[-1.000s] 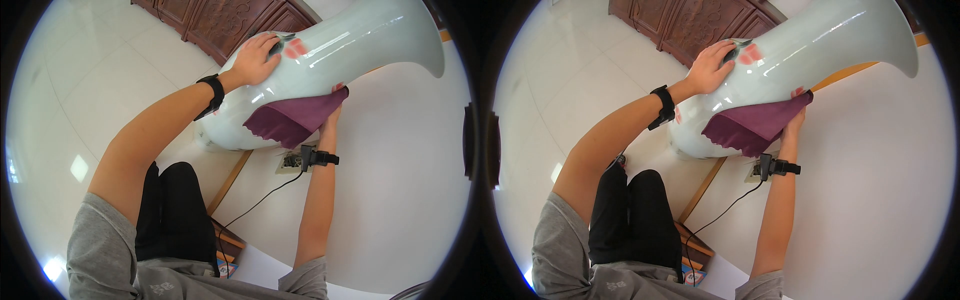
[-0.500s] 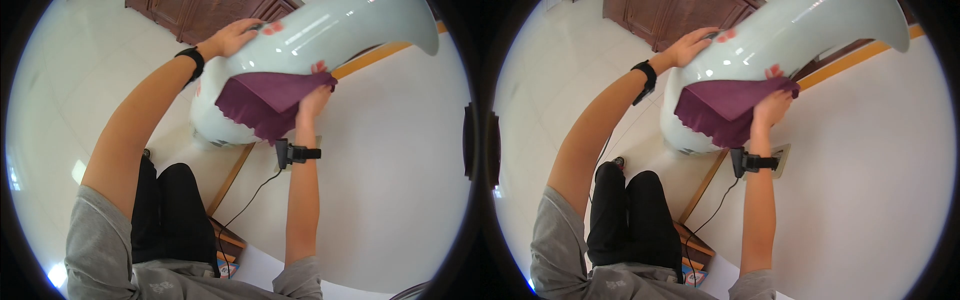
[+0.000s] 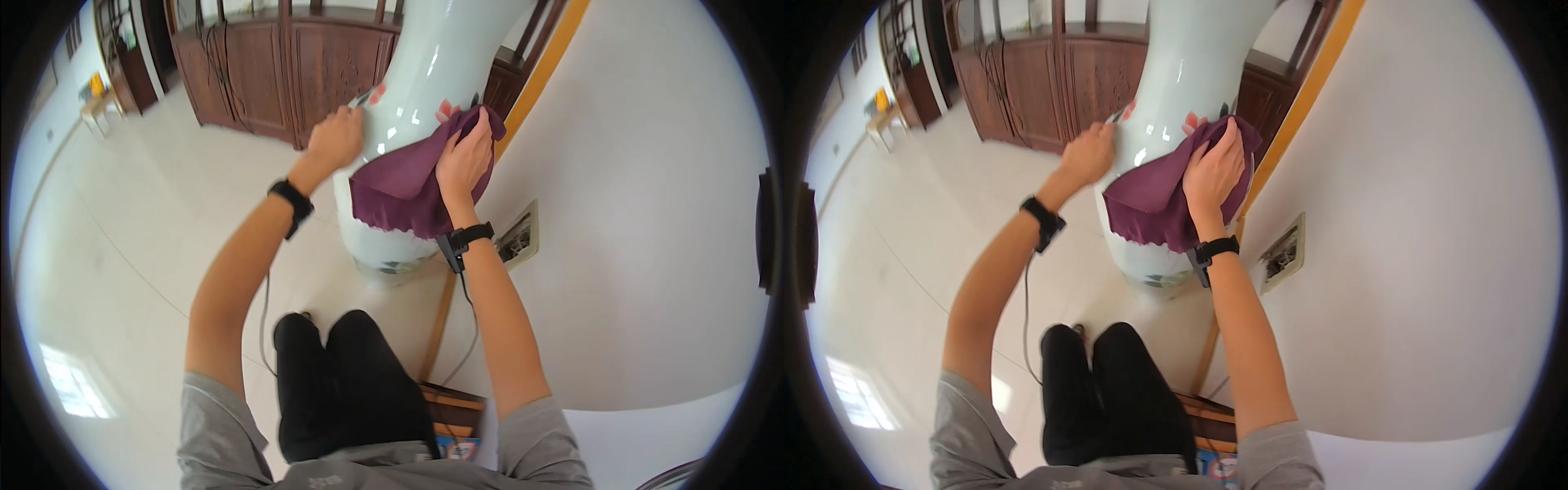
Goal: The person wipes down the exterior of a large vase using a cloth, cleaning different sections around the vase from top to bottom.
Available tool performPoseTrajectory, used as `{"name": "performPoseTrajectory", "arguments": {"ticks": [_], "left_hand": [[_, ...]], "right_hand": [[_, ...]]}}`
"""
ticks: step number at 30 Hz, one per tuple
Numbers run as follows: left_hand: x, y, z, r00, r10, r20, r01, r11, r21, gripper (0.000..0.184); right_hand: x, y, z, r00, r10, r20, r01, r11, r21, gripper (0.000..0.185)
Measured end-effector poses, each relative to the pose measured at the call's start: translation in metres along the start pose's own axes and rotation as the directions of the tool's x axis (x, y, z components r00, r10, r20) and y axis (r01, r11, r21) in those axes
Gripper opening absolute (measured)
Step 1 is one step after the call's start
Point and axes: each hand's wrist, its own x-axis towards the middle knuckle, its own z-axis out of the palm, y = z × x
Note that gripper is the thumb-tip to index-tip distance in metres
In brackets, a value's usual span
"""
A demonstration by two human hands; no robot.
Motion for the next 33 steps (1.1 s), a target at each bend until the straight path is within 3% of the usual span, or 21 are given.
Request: {"name": "performPoseTrajectory", "arguments": {"ticks": [2,4,5,7,9,12,18,26,31,33], "left_hand": [[-0.030,0.033,-0.030,0.975,0.156,-0.157,-0.170,0.982,-0.080,0.043],[-0.058,0.067,-0.059,0.968,0.217,-0.126,-0.231,0.967,-0.108,0.046],[-0.065,0.070,-0.050,0.923,0.327,-0.202,-0.352,0.930,-0.105,0.050],[-0.085,0.085,-0.051,0.843,0.478,-0.245,-0.504,0.862,-0.054,0.054],[-0.098,0.091,-0.040,0.787,0.586,-0.193,-0.553,0.809,0.200,0.055],[-0.102,0.084,-0.024,0.822,0.557,-0.117,-0.517,0.817,0.254,0.052],[-0.089,0.069,-0.017,0.831,0.516,-0.206,-0.476,0.853,0.214,0.028],[-0.120,0.065,-0.039,0.848,0.505,-0.162,-0.479,0.860,0.174,0.031],[-0.151,0.078,-0.046,0.843,0.524,-0.126,-0.485,0.839,0.247,0.033],[-0.160,0.084,-0.054,0.845,0.524,-0.104,-0.472,0.824,0.313,0.027]], "right_hand": [[0.001,-0.001,-0.003,1.000,-0.015,-0.012,0.015,1.000,-0.013,0.059],[0.001,-0.001,-0.003,0.998,-0.029,-0.049,0.030,0.999,0.021,0.060],[0.001,-0.002,-0.003,0.998,-0.029,-0.059,0.030,1.000,0.009,0.059],[0.000,-0.004,-0.004,0.997,-0.035,-0.065,0.035,0.999,-0.012,0.058],[-0.002,-0.003,-0.005,0.996,-0.048,-0.071,0.045,0.998,-0.043,0.052],[-0.001,-0.004,-0.006,0.994,-0.067,-0.091,0.063,0.997,-0.041,0.046],[0.000,-0.013,-0.017,0.989,-0.064,-0.132,0.061,0.998,-0.021,0.043],[-0.007,-0.018,-0.023,0.987,-0.112,-0.115,0.107,0.993,-0.046,0.042],[-0.015,-0.007,-0.036,0.955,-0.297,-0.028,0.291,0.949,-0.120,0.028],[-0.015,0.000,-0.047,0.937,-0.339,0.086,0.348,0.928,-0.130,0.027]]}}
